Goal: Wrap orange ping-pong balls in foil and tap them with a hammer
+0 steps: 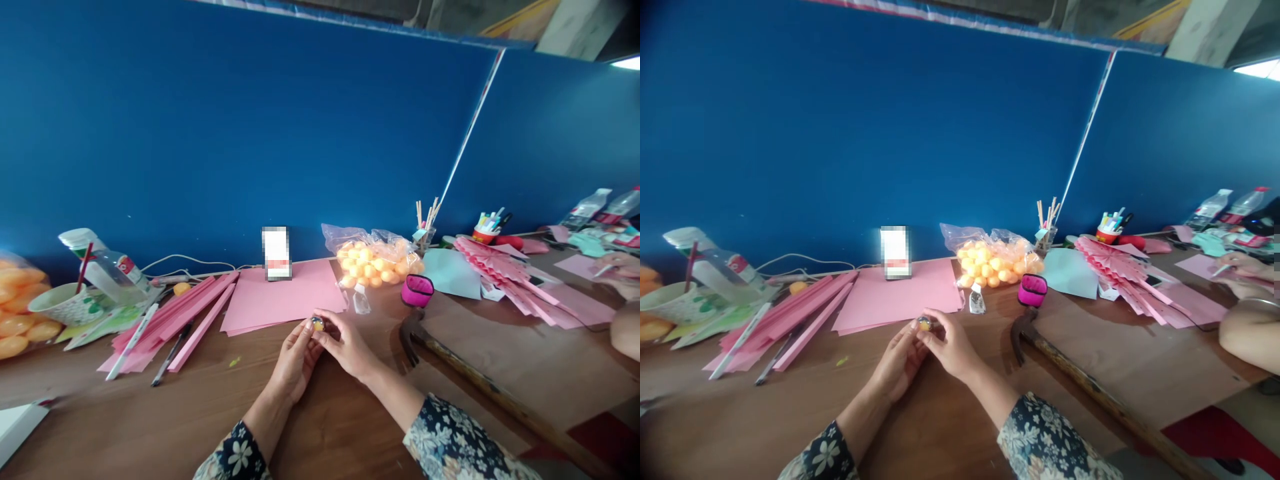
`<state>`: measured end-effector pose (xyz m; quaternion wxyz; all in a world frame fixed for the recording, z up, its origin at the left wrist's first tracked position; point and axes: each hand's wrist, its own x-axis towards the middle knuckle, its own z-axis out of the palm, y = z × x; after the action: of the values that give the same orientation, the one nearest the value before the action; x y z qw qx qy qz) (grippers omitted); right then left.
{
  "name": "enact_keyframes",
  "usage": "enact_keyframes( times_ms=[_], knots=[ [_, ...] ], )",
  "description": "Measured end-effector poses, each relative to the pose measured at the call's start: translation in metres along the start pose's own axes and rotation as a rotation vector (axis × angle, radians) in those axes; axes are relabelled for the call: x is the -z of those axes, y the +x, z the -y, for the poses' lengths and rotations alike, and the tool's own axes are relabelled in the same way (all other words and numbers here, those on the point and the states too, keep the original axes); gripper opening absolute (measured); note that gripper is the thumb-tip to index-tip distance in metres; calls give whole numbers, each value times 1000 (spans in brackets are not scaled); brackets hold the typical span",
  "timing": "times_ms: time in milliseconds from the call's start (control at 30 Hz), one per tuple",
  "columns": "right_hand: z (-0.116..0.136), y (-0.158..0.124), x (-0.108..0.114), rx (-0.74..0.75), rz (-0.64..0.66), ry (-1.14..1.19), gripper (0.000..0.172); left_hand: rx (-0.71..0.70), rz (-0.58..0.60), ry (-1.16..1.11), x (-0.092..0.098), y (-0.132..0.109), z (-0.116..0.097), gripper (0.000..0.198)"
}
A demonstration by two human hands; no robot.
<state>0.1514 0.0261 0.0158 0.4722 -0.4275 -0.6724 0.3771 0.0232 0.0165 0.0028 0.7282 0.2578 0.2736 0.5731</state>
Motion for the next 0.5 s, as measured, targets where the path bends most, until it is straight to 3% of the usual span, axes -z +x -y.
enact_keyframes(
  times_ms=[133, 200, 267, 367, 500],
  knots=[
    [5, 18, 44, -17, -51, -361, 32, 31, -84, -23, -1, 2, -1, 28],
    [4, 29, 70, -50, -5, -747, 26, 54, -100, -30, -2, 3, -1, 29],
    [-1, 38, 89, -89, 11, -884, 22, 67, -95, -32, -2, 3, -2, 31],
    [-12, 47, 102, -136, 55, -1010, 17, 69, -72, -39, -4, 2, -2, 32],
    [-23, 52, 100, -177, 132, -1126, 9, 75, -52, -63, -6, 0, -4, 33]
  ],
)
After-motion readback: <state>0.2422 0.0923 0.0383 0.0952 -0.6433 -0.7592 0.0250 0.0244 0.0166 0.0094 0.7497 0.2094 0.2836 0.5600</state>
